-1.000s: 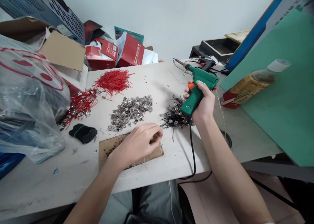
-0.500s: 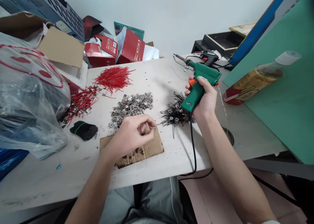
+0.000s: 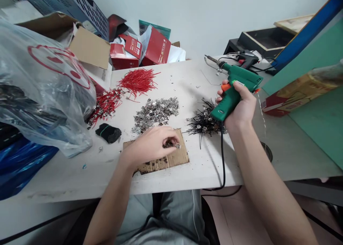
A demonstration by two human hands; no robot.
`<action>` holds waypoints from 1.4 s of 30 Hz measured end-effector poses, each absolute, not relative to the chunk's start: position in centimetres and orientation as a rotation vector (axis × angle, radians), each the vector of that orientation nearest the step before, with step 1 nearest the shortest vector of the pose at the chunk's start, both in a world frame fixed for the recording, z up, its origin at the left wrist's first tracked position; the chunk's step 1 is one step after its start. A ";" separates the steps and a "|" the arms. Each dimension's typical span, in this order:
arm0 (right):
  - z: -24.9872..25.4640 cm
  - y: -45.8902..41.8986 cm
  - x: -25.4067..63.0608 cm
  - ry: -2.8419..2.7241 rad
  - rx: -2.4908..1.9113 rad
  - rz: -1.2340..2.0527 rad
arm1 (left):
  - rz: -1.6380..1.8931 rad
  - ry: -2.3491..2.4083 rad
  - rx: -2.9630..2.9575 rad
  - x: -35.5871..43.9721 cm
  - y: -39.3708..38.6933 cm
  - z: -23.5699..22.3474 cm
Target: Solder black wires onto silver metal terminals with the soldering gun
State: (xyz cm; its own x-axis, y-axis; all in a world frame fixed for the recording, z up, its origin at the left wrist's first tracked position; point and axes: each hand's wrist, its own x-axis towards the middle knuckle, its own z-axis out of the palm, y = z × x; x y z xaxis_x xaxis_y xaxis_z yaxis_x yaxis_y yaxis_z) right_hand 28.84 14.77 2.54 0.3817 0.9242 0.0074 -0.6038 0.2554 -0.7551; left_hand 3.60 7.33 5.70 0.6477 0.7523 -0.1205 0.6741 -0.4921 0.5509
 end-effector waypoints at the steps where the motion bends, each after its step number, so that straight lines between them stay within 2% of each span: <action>1: 2.5 14.8 28.8 -0.510 -0.748 1.099 | 0.178 1.077 2.316 3.7 7.2 5.5; 42: 2.7 14.9 29.1 -0.481 -0.744 1.100 | 0.095 1.186 2.355 3.6 7.2 4.9</action>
